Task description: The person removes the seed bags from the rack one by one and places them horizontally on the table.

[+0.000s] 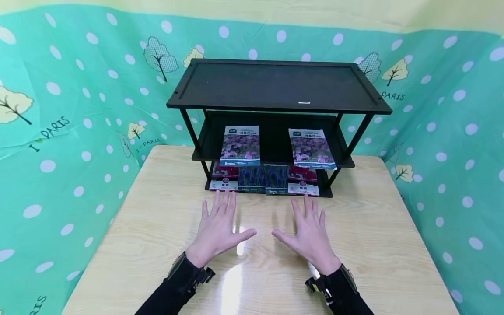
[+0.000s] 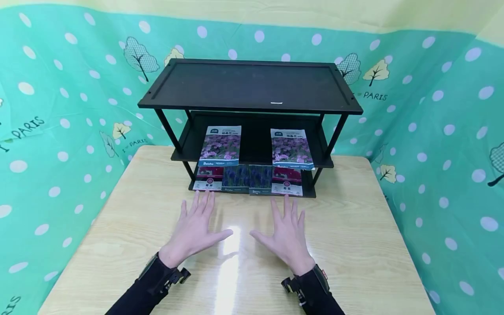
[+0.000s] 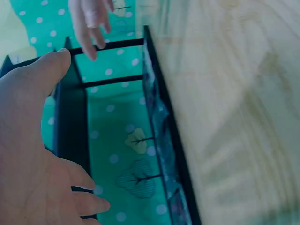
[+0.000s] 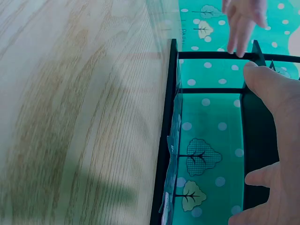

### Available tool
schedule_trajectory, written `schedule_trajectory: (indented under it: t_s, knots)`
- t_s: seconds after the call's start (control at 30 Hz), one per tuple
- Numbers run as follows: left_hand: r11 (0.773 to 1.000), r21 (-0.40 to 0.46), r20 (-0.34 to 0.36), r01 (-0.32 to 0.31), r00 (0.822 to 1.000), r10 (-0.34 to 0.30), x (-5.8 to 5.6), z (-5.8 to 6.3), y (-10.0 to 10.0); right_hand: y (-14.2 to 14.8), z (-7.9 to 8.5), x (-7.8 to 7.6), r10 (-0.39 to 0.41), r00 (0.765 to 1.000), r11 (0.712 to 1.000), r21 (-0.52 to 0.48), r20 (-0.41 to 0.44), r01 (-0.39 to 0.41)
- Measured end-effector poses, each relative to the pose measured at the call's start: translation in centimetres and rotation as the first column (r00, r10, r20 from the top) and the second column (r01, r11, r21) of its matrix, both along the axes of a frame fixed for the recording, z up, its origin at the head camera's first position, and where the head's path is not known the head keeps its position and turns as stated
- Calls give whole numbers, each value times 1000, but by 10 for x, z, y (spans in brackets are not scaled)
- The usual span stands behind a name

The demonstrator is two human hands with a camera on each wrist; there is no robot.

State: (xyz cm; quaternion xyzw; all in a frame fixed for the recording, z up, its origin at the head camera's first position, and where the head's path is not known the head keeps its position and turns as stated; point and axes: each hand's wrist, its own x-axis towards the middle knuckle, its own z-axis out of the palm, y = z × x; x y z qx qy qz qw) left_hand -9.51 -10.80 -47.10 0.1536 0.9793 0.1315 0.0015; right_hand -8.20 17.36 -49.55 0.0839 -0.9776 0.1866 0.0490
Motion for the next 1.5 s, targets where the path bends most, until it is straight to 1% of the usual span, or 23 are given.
schedule_trajectory:
  t_s: [0.1,0.2,0.3,0.43,0.57,0.7,0.83,0.93,1.0,1.1,1.17,1.23,1.3,1.4,1.5]
  knots:
    - [1000,17,-33,12,999,-12,0,12,-3,0,-1,2,-9,1000,1000,-3,6,9]
    - [999,41,-78,19,997,-15,-3,28,-9,1,-2,4,-22,1000,1000,0,7,22]
    - [998,69,-116,8,993,0,-9,46,-19,2,-2,5,-30,1000,1000,2,8,30]
    - [996,85,-145,-26,989,38,-20,65,-34,5,-3,6,-40,999,999,-1,12,40]
    - [994,81,-155,-74,984,86,-33,78,-49,7,-3,7,-46,999,999,-8,19,46]
    - [990,74,-169,-118,977,129,-46,87,-62,10,-3,8,-46,998,999,-10,30,47]
    - [986,82,-178,-146,971,158,-62,95,-72,13,-2,9,-51,998,999,-6,23,51]
    - [980,108,-172,-164,968,181,-78,97,-77,15,-3,10,-61,998,998,-4,10,61]
    - [973,149,-133,-177,971,198,-90,94,-80,17,-3,11,-70,997,998,-5,15,70]
    - [957,199,-33,-213,974,223,-106,84,-82,19,-5,12,-84,996,996,-11,22,84]
    - [943,227,37,-243,970,241,-116,77,-83,20,-6,13,-90,996,996,-16,24,90]
    - [927,256,79,-274,962,262,-122,73,-84,20,-7,13,-90,996,996,-23,19,91]
    - [908,295,90,-297,955,283,-126,72,-86,20,-7,13,-86,996,996,-30,16,87]
    - [881,354,80,-315,948,307,-130,75,-87,19,-6,14,-81,997,996,-30,13,82]
    - [872,383,59,-304,950,306,-135,78,-89,18,-7,14,-92,996,995,-27,17,93]
